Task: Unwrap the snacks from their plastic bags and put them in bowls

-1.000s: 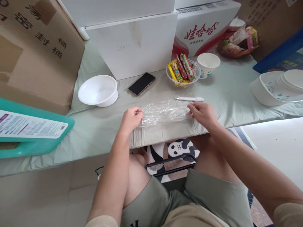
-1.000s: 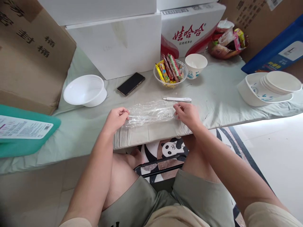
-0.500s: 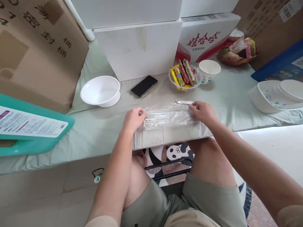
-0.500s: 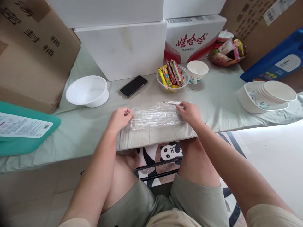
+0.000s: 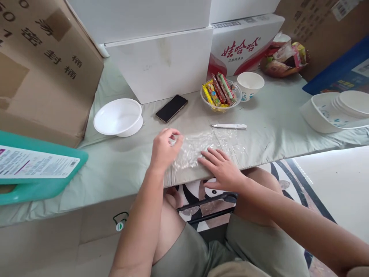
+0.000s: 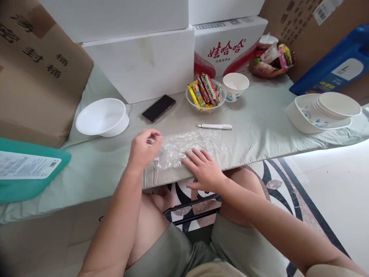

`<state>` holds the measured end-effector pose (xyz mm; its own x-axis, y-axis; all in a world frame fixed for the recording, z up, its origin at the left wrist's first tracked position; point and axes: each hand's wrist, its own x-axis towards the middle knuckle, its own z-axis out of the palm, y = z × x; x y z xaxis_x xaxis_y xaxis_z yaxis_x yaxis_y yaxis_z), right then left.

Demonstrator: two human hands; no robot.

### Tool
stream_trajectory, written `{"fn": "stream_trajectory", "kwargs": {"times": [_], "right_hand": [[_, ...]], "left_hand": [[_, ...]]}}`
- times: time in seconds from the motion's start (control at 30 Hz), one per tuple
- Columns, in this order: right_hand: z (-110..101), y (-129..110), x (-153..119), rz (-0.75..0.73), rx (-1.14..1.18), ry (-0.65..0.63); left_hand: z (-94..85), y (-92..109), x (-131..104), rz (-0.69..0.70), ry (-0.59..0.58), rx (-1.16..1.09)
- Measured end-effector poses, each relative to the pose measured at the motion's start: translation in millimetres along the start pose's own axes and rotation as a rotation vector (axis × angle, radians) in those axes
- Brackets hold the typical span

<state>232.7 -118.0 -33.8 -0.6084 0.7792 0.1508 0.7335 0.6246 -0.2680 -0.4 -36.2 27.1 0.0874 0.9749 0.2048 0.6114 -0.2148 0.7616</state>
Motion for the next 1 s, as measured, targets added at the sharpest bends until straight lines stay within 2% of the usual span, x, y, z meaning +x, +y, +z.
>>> {"fn": "stream_trajectory", "kwargs": {"times": [0.1,0.2,0.27,0.33,0.43,0.5,0.6,0.77,0.87,1.0], "right_hand": [[-1.5,-6.3,-32.6,-0.051,0.058,0.078],[-34.7,-15.3,-50.4,0.002,0.382,0.204],[-60.0,-20.0,-41.9,0.212,0.715,0.292],[-74.1,-19.5,-20.3,0.477,1.028,0.346],[-66.4,-7.4,17.0,0.754,1.3,0.417],[-50.1,4.7,35.5,0.831,1.329,0.453],[-28.6,20.3,50.2,0.839,1.265,0.422],[-12.5,27.5,56.5,0.692,1.051,0.353],[-6.8,25.8,56.9,0.648,1.02,0.354],[-5.7,25.4,61.0,0.675,1.007,0.305]], "left_hand": [[0.6,-16.8,6.3,-0.142,0.051,-0.117],[5.0,-22.9,7.6,-0.163,0.034,-0.323],[12.3,-14.9,3.4,-0.142,-0.118,-0.515],[20.8,-0.2,-3.7,-0.142,-0.349,-0.677],[30.7,18.7,-13.8,-0.208,-0.633,-0.846],[33.7,21.4,-15.9,-0.266,-0.709,-0.931],[33.0,11.2,-10.9,-0.393,-0.681,-0.998],[27.4,-8.2,2.1,-0.642,-0.598,-0.99],[27.0,-10.5,5.8,-0.66,-0.548,-0.9],[28.9,-10.5,8.3,-0.595,-0.434,-0.729]]}}
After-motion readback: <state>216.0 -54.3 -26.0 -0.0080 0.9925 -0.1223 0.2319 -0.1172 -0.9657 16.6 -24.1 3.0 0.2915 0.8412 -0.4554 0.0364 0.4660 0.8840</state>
